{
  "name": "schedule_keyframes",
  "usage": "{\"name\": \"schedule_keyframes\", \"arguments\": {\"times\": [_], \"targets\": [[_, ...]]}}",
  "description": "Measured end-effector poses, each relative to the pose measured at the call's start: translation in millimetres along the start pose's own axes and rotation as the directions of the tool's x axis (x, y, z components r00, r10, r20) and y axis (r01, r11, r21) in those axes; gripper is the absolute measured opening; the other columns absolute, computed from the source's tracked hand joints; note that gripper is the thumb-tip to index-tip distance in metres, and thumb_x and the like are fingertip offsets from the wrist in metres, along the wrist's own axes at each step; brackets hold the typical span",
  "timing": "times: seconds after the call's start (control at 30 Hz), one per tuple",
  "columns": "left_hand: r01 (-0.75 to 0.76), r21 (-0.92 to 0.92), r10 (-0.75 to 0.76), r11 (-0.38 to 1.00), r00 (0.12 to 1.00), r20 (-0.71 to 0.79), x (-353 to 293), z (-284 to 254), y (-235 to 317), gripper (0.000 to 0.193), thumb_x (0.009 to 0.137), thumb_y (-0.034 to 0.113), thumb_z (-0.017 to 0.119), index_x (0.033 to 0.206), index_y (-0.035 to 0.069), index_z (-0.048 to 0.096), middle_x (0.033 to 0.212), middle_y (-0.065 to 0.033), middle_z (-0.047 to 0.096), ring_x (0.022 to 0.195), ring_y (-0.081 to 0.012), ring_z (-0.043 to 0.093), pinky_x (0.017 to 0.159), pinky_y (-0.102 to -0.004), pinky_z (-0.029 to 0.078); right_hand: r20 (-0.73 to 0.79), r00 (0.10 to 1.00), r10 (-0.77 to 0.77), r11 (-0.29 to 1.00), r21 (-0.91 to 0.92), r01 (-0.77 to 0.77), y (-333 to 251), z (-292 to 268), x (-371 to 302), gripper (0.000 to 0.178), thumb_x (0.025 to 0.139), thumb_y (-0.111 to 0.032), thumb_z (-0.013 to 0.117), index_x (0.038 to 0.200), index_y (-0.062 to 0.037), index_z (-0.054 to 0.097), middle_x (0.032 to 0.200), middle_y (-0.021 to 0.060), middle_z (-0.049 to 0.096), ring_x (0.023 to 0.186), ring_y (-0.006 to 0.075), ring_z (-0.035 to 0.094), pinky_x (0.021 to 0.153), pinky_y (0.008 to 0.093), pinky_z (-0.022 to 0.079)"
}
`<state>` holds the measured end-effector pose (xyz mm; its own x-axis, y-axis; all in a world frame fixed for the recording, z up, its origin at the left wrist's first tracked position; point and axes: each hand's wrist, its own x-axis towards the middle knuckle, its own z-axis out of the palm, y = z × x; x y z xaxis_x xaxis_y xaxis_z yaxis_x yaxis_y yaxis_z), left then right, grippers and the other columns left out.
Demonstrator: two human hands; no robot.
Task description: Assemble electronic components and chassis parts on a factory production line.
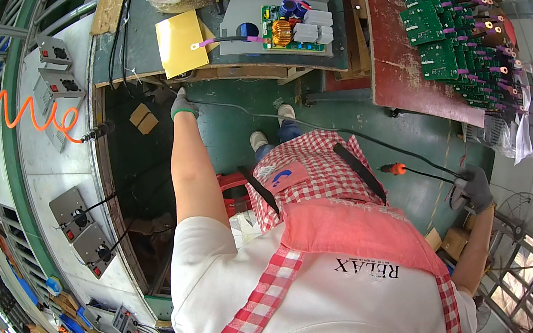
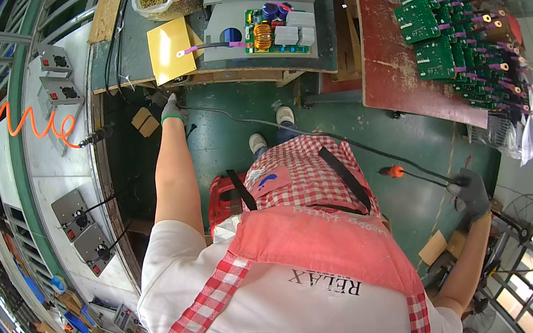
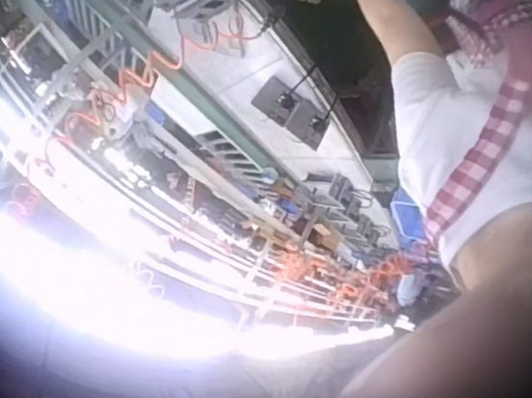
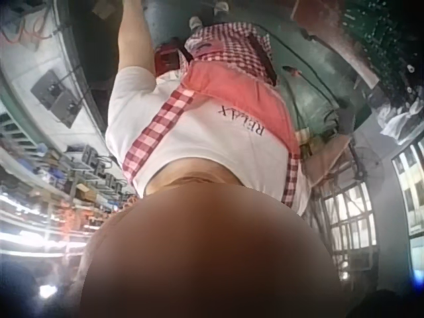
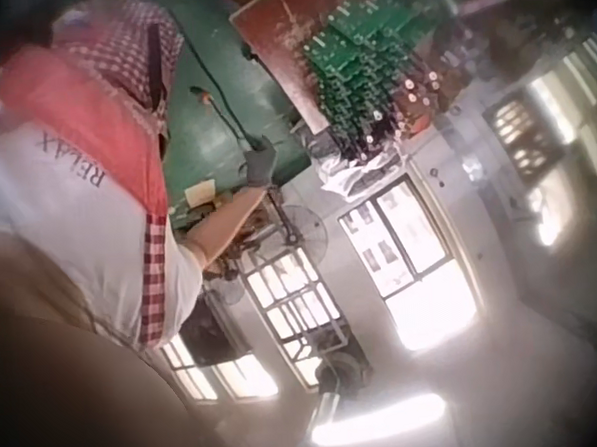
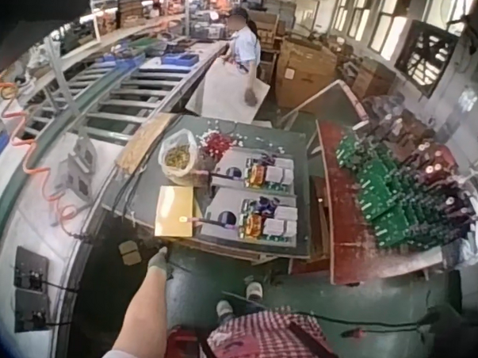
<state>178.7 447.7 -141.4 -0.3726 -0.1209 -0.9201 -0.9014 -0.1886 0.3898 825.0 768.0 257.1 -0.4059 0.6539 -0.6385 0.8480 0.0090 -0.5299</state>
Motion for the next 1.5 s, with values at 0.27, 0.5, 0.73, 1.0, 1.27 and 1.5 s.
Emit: {"name": "schedule_keyframes", "arguments": {"times": [0.27,0.5,0.73,1.0,1.27,1.5], "targets": [[0.078,-0.146,-0.072,0.986,0.996,0.048,20.7,-27.6,-4.6,0.046,0.086,0.045,0.062,0.117,0.012,0.060,0.131,-0.0053,0.054,0.121,-0.0151,0.046,0.105,-0.0281,0.032,0.509,0.858,-0.074,0.997,0.061,0.050,-74.2,58.6,7.7,0.029,0.091,-0.025,0.053,0.094,0.0010,0.066,0.062,0.0009,0.051,0.055,0.0078,0.044,0.050,0.0255,0.036],[0.232,-0.168,-0.247,0.958,0.966,-0.073,-5.6,-11.3,9.5,0.053,0.082,0.049,0.066,0.121,0.015,0.055,0.133,-0.0046,0.048,0.116,-0.0232,0.047,0.092,-0.0341,0.043,0.360,0.915,-0.181,0.968,0.228,0.102,-107.9,87.3,14.1,0.021,0.079,-0.014,0.065,0.088,0.0053,0.066,0.069,0.0077,0.062,0.062,0.0144,0.059,0.059,0.0268,0.046],[0.160,-0.214,-0.135,0.964,0.983,0.124,-5.2,-28.0,-2.2,0.029,0.084,0.037,0.069,0.073,0.019,0.048,0.057,0.0060,0.035,0.049,-0.0089,0.033,0.043,-0.0238,0.030,0.273,0.815,-0.511,0.803,0.489,0.340,-148.3,131.7,20.1,0.021,0.065,0.011,0.071,0.084,0.0038,0.067,0.080,0.0127,0.067,0.072,0.0216,0.064,0.067,0.0335,0.050],[0.179,0.309,-0.279,0.934,0.906,0.319,-53.3,3.4,-100.1,0.013,0.088,0.027,0.057,0.082,0.016,0.060,0.058,0.0056,0.039,0.049,-0.0071,0.036,0.042,-0.0231,0.029,0.197,0.751,-0.630,0.693,0.579,0.429,-183.9,155.1,23.0,0.026,0.057,0.013,0.075,0.077,-0.0003,0.067,0.075,0.0081,0.063,0.075,0.0228,0.061,0.074,0.0355,0.049],[0.152,0.300,-0.334,0.942,0.525,0.783,-195.8,19.2,-160.5,0.052,0.097,0.048,0.033,0.100,0.007,0.064,0.060,0.0060,0.034,0.051,-0.0075,0.030,0.048,-0.0246,0.029,0.001,0.862,-0.507,0.855,0.130,0.503,-158.6,177.2,36.5,0.023,0.058,0.006,0.078,0.078,-0.0010,0.068,0.082,0.0078,0.064,0.080,0.0180,0.062,0.075,0.0297,0.049],[-0.129,0.379,-0.282,0.916,0.463,0.840,-301.7,42.3,-144.3,0.042,0.098,0.041,0.042,0.099,0.004,0.061,0.059,0.0062,0.033,0.049,-0.0077,0.029,0.047,-0.0226,0.026,-0.228,0.834,-0.502,0.853,0.031,0.521,-123.7,205.2,50.4,0.021,0.062,-0.003,0.079,0.075,-0.0018,0.061,0.074,0.0041,0.058,0.069,0.0142,0.056,0.065,0.0253,0.045]]}}
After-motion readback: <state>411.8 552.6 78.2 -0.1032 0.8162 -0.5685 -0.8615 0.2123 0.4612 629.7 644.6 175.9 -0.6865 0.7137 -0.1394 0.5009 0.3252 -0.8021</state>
